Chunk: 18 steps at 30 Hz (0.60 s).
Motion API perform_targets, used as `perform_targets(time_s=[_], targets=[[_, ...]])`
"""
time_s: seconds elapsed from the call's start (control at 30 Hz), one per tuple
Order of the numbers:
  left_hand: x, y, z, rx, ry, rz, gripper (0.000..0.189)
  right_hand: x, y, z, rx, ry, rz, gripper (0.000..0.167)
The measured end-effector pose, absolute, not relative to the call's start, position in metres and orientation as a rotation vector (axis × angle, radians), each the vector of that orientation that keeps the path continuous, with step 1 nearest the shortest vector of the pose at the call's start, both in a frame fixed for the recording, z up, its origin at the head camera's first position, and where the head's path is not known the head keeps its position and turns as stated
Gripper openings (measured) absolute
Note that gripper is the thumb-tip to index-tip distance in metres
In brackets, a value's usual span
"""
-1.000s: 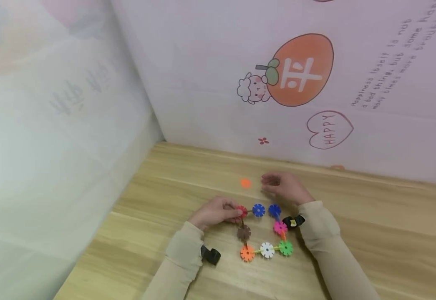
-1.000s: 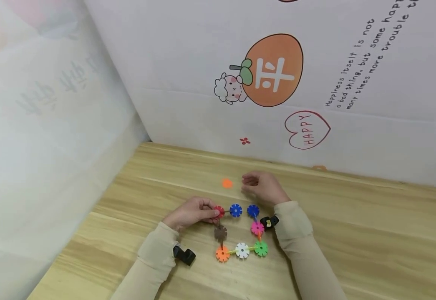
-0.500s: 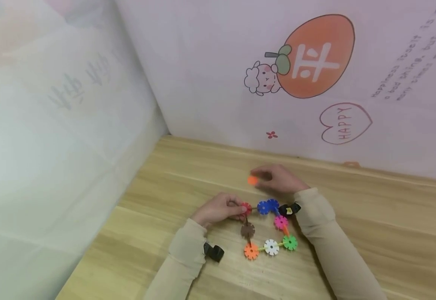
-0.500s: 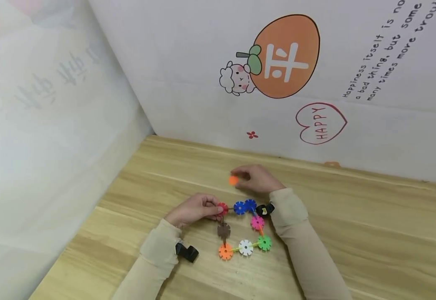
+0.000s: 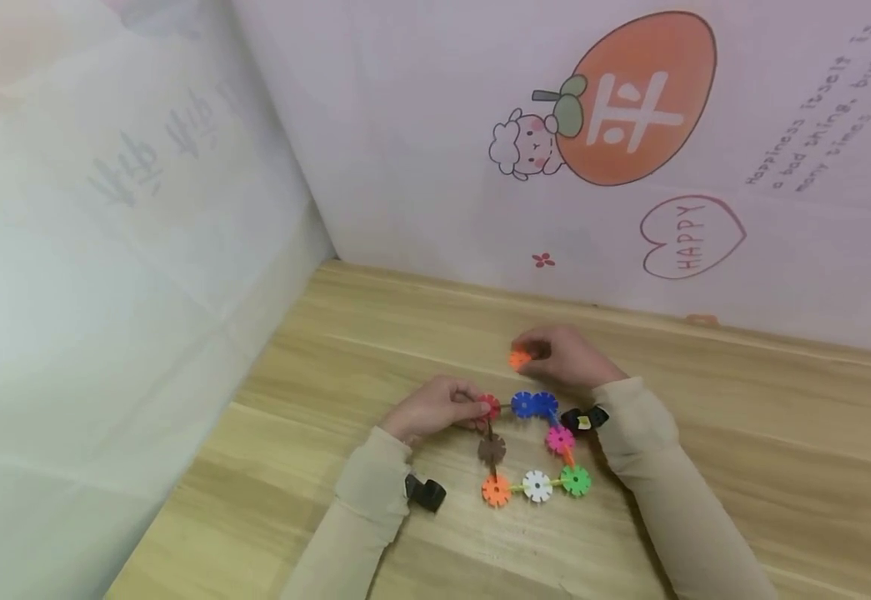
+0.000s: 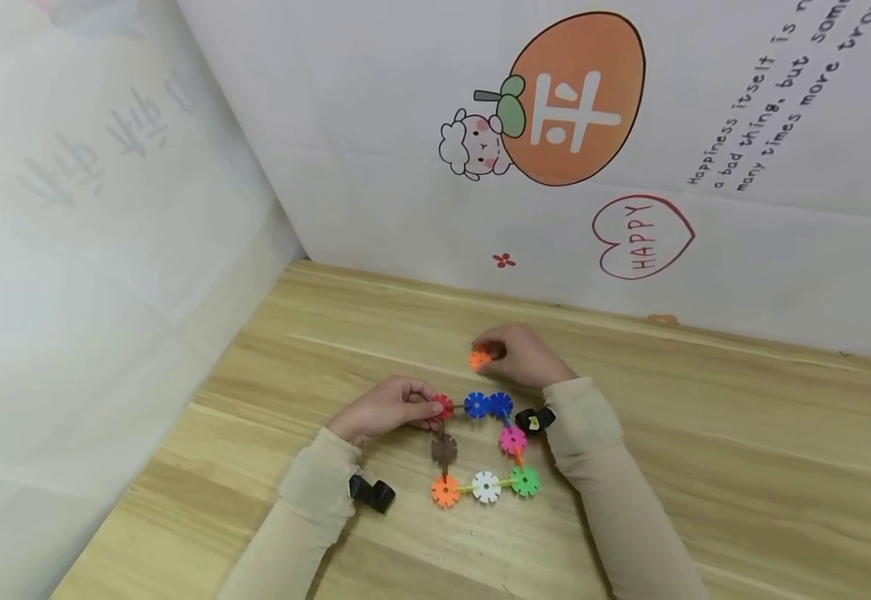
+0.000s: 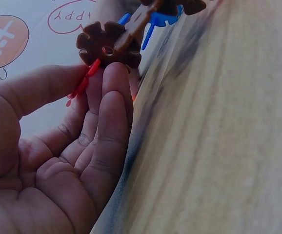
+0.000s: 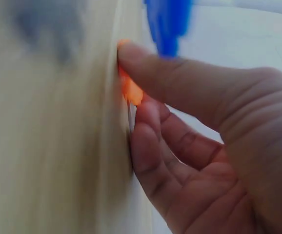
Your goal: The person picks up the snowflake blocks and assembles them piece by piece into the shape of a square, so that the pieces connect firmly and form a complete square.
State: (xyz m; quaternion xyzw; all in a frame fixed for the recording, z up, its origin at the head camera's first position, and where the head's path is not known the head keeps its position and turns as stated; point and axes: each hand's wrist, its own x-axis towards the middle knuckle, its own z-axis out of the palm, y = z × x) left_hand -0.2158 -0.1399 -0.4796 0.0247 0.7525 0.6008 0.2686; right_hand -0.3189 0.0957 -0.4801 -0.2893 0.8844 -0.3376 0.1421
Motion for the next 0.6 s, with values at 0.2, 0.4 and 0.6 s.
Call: perform_targets(time_s=[0.2, 0.4, 0.6], targets=[[-0.219, -0.138, -0.477, 0.089, 2.033, 1.599, 0.019, -0.3, 0.122, -0.479, -0.734, 2.605, -1.009, 0.021], [-0.219, -0.137, -0.479, 0.088, 2.016, 1.602, 0.019, -0.271, 0.14, -0.481, -0.593, 2.706, -1.045, 0.015], [-0.218, -0.138, -0.48, 0.099, 2.014, 1.613, 0.019, -0.24, 0.146, -0.477, -0.574, 2.654, -1.249, 0.014]])
